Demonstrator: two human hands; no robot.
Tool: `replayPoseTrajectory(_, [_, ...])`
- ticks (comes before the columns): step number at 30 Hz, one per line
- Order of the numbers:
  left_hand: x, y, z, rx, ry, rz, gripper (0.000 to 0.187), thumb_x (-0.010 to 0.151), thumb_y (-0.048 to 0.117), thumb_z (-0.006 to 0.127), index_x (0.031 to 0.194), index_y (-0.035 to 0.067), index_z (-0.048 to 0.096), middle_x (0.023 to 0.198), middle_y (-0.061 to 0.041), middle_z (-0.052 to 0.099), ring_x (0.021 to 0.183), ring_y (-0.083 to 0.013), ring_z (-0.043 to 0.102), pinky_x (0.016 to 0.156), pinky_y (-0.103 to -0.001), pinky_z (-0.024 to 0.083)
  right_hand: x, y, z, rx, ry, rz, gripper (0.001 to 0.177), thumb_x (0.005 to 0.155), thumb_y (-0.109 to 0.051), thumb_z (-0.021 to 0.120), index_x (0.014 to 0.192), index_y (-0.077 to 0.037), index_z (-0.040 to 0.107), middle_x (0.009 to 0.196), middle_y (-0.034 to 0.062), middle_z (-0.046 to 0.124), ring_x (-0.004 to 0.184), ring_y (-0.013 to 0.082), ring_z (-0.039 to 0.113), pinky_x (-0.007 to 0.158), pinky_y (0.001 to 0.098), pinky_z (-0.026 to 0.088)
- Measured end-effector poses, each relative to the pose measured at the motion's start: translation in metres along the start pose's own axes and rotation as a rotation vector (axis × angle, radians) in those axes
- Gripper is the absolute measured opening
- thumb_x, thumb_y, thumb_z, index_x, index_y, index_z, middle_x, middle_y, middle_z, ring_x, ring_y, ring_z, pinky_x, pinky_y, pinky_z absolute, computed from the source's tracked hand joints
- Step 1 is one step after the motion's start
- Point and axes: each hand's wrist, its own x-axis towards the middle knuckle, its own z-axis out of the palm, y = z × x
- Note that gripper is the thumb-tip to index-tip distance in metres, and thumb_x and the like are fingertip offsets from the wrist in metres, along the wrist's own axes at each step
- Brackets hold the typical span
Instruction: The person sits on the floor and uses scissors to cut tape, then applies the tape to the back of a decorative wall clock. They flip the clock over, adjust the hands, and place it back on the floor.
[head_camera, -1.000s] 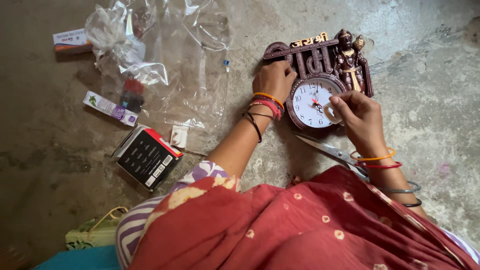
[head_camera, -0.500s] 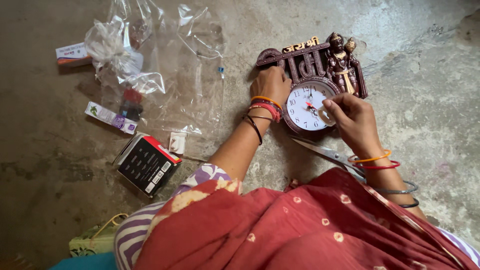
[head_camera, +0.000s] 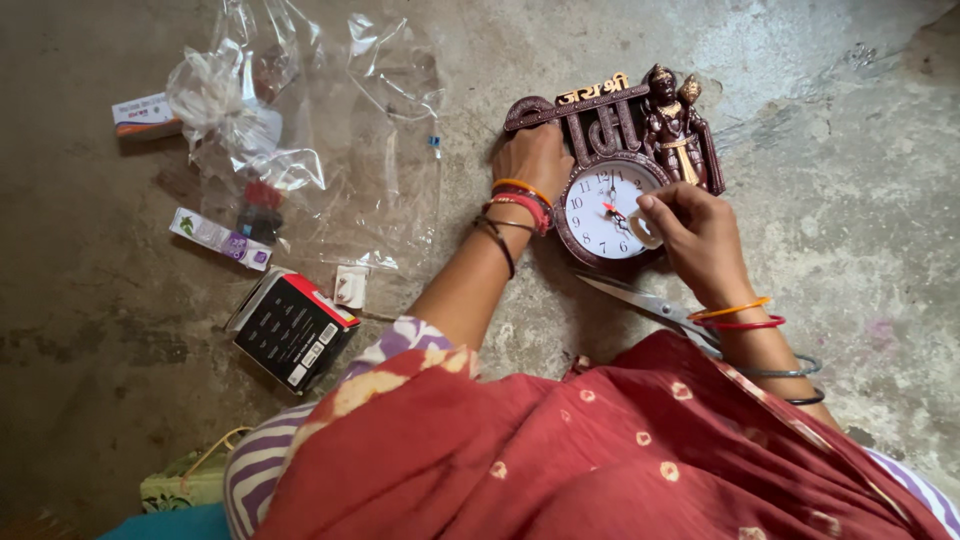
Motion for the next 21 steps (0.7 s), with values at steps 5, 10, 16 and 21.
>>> replayPoseTrajectory(5, [-0.007, -0.011, 0.011, -0.182, -0.009, -0.082, 0.021, 0.083, 0.029, 0.072, 0.093, 0.012, 0.079, 0.094, -0.016, 0.077, 0.090, -0.0340, 0.075, 0.084, -0.043, 0.058, 0.000, 0.004, -0.002, 0.024, -0.011, 0.015, 0.020, 0.103, -0.017, 0.069, 0.102, 0.002, 0.072, 0.080, -0.0016, 0.068, 0.072, 0.0021, 0.057, 0.061, 0.0209, 0.047])
replayPoseTrajectory(10, [-0.003, -0.025, 0.021, -0.149, -0.126, 0.111, 0.043, 0.064, 0.024, 0.081, 0.104, 0.007, 0.077, 0.103, -0.022, 0.073, 0.100, -0.0356, 0.072, 0.092, -0.041, 0.055, 0.000, 0.001, -0.001, 0.003, -0.019, 0.006, 0.020, 0.103, -0.017, 0.069, 0.101, 0.002, 0.072, 0.080, -0.0026, 0.068, 0.071, 0.0017, 0.057, 0.061, 0.0198, 0.046])
replayPoseTrajectory(16, [-0.001, -0.020, 0.026, -0.074, -0.260, 0.011, 0.032, 0.074, 0.023, 0.075, 0.102, 0.008, 0.078, 0.103, -0.022, 0.073, 0.103, -0.0369, 0.071, 0.092, -0.043, 0.055, 0.002, 0.005, -0.003, 0.023, -0.020, 0.013, 0.019, 0.103, -0.017, 0.069, 0.100, 0.002, 0.072, 0.078, -0.0028, 0.067, 0.069, 0.0014, 0.055, 0.059, 0.0199, 0.044])
replayPoseTrajectory(21, [0.005, -0.023, 0.036, -0.024, -0.319, 0.012, 0.030, 0.078, 0.019, 0.071, 0.104, 0.004, 0.075, 0.105, -0.027, 0.071, 0.105, -0.0405, 0.069, 0.093, -0.046, 0.054, 0.002, 0.005, -0.002, 0.010, -0.016, 0.038, 0.020, 0.103, -0.018, 0.070, 0.100, 0.002, 0.072, 0.077, -0.0020, 0.066, 0.067, 0.0020, 0.053, 0.057, 0.0204, 0.042])
